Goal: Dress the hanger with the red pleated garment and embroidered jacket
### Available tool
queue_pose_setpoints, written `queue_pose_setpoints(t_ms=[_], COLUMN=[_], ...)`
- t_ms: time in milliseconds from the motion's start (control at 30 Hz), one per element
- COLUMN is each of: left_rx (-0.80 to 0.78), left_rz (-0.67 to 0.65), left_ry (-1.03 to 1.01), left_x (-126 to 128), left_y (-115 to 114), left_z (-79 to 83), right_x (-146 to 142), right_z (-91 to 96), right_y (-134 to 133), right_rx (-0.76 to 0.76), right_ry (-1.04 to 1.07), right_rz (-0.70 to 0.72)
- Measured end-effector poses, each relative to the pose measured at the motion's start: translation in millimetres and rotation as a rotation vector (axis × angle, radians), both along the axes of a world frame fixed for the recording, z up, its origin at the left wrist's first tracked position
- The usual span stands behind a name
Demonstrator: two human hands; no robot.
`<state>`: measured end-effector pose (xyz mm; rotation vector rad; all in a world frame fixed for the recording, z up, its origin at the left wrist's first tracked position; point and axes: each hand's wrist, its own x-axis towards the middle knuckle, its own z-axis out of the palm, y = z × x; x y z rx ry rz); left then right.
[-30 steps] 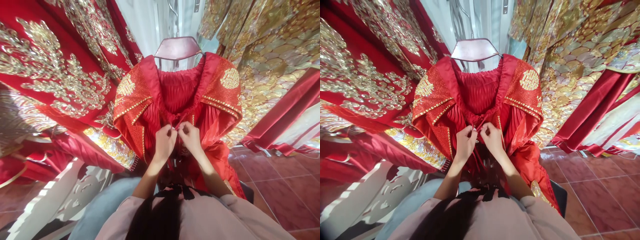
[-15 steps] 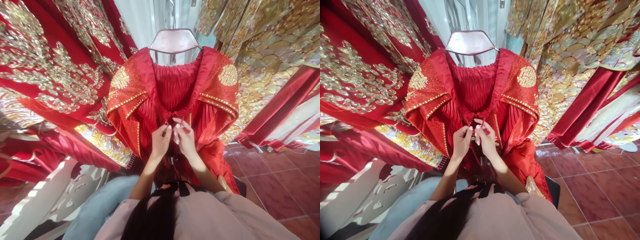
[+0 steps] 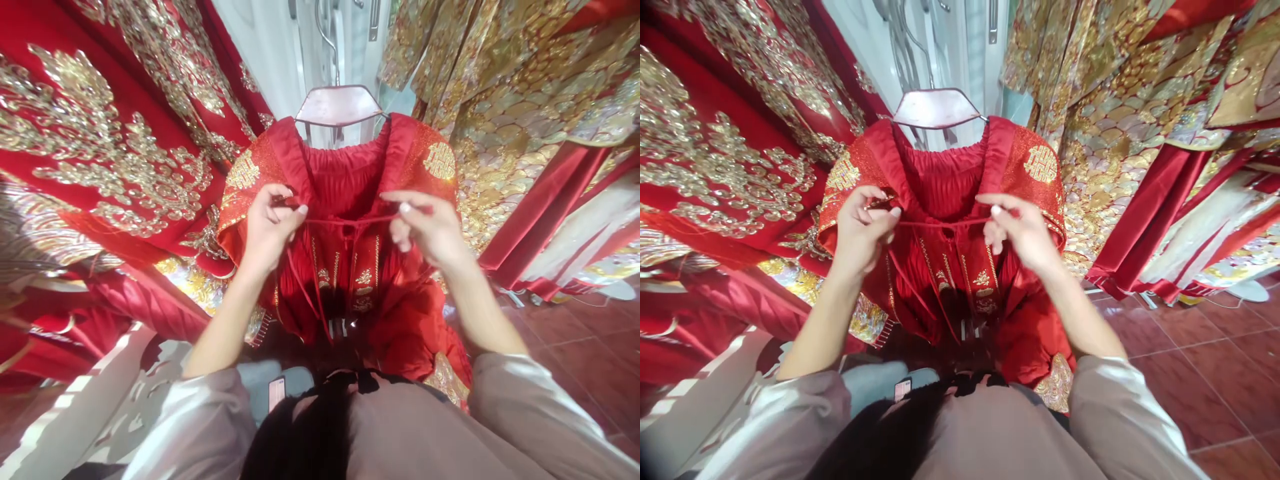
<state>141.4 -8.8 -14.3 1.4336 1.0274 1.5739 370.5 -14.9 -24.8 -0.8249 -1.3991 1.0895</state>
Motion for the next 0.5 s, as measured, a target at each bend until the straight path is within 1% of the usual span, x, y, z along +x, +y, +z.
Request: queue_pose_setpoints(t_ms=[67,100,167,233,300,333,400,433,500], left_rx=[-0.061,-0.065,-0.028,0.014,-0.002,-0.026,-0.068,-0.079,-0.065], left_rz=[-0.070,-0.098,-0.108,-0.047,0.022,0.029,0.012,0.003,0.024], left_ry=[-0.006,0.002,0.020,0.014,-0.024,-0.038,-0.042,-0.033,-0.012], left_x=[-8,-14,-29,-50,-72,-81,-92,-94,-92], left_y=[4,5,6,8,13,15,18,19,16], left_z=[23.4,34.2,51.4,59.4,58.3,55.7,50.8,49.7,50.6], right_x=[14,20,35,53,74,83,95,97,91], right_z=[28.4,39.6,51.7,48.6,34.1,25.4,12.1,9.4,13.4], right_y=[11,17,29,42,56,63,76,80,82], right_rx=[0.010,0.008,0.000,-0.008,0.007,0.033,0.132,0.200,0.347], right_ry=[0.009,0.017,0.047,0.078,0.063,0.020,-0.124,-0.211,-0.393], right_rz=[0.075,0.089,0.079,0.026,-0.074,-0.132,-0.240,-0.283,-0.349])
